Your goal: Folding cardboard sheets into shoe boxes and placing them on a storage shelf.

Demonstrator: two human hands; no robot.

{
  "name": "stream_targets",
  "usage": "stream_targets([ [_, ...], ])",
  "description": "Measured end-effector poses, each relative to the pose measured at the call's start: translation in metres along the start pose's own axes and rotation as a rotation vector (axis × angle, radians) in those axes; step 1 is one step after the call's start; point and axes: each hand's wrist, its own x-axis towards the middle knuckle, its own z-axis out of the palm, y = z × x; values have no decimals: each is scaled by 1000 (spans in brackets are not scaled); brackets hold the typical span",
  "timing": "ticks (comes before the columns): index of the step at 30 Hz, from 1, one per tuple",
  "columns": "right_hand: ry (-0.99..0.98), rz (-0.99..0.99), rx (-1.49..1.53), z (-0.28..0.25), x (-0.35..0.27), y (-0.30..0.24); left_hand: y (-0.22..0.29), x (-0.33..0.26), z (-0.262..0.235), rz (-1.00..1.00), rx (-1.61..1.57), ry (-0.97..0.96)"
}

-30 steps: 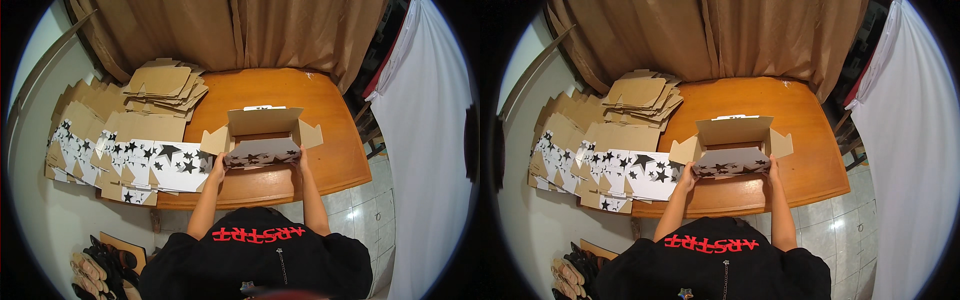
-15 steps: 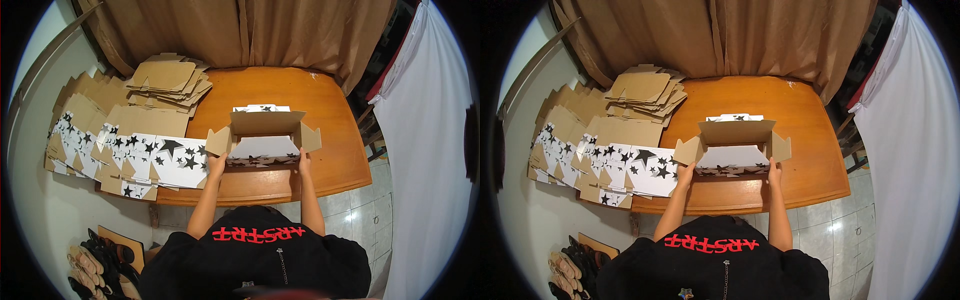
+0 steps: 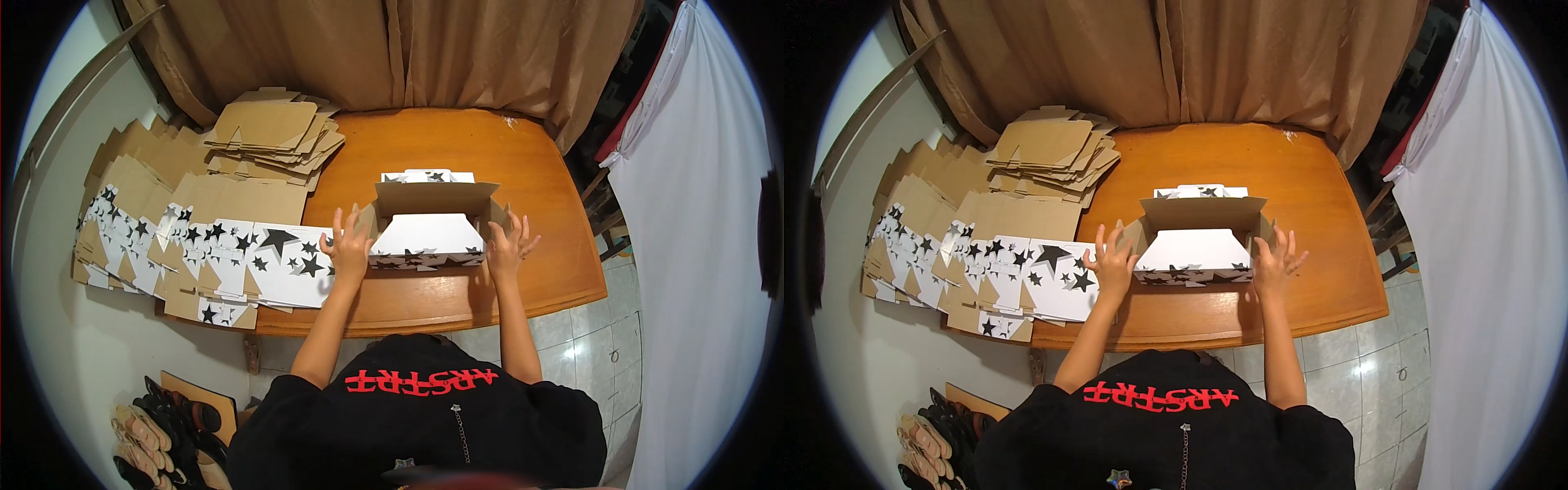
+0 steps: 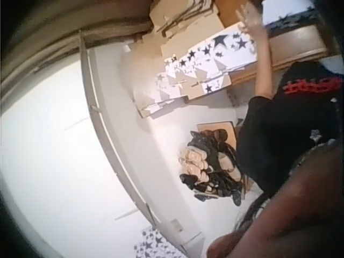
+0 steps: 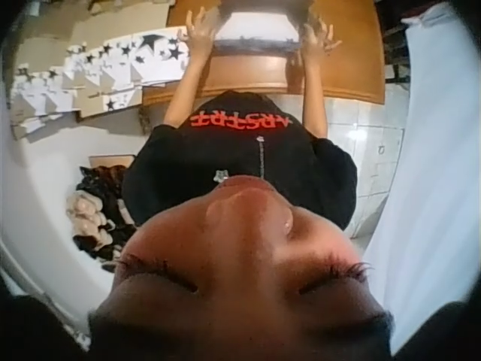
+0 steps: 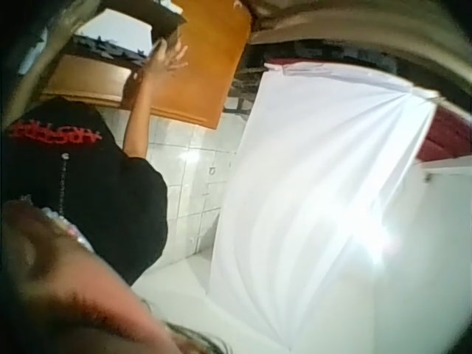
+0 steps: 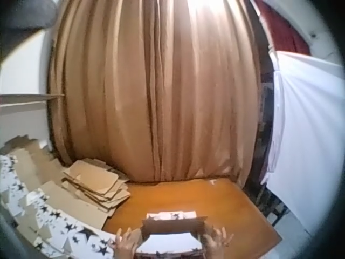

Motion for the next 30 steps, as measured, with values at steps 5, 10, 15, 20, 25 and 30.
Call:
stream_targets([
  [5, -187, 243, -42, -31, 15, 1, -7, 14, -17, -271, 87, -423],
  [10, -369, 308, 12, -17, 8, 17, -23, -2, 20, -300, -155, -469],
  [15, -684, 483, 150, 3, 11, 19, -25, 8, 28, -458, -524, -643],
  [20, -676, 619, 164, 17, 20, 17, -35, 12, 24, -496, -726, -744],
  [25, -835, 518, 324, 25, 24, 27, -56, 2, 36, -508, -1002, -991],
  [30, -1079, 443, 433, 15, 35, 23, -47, -8, 39, -475, -1027, -1004],
])
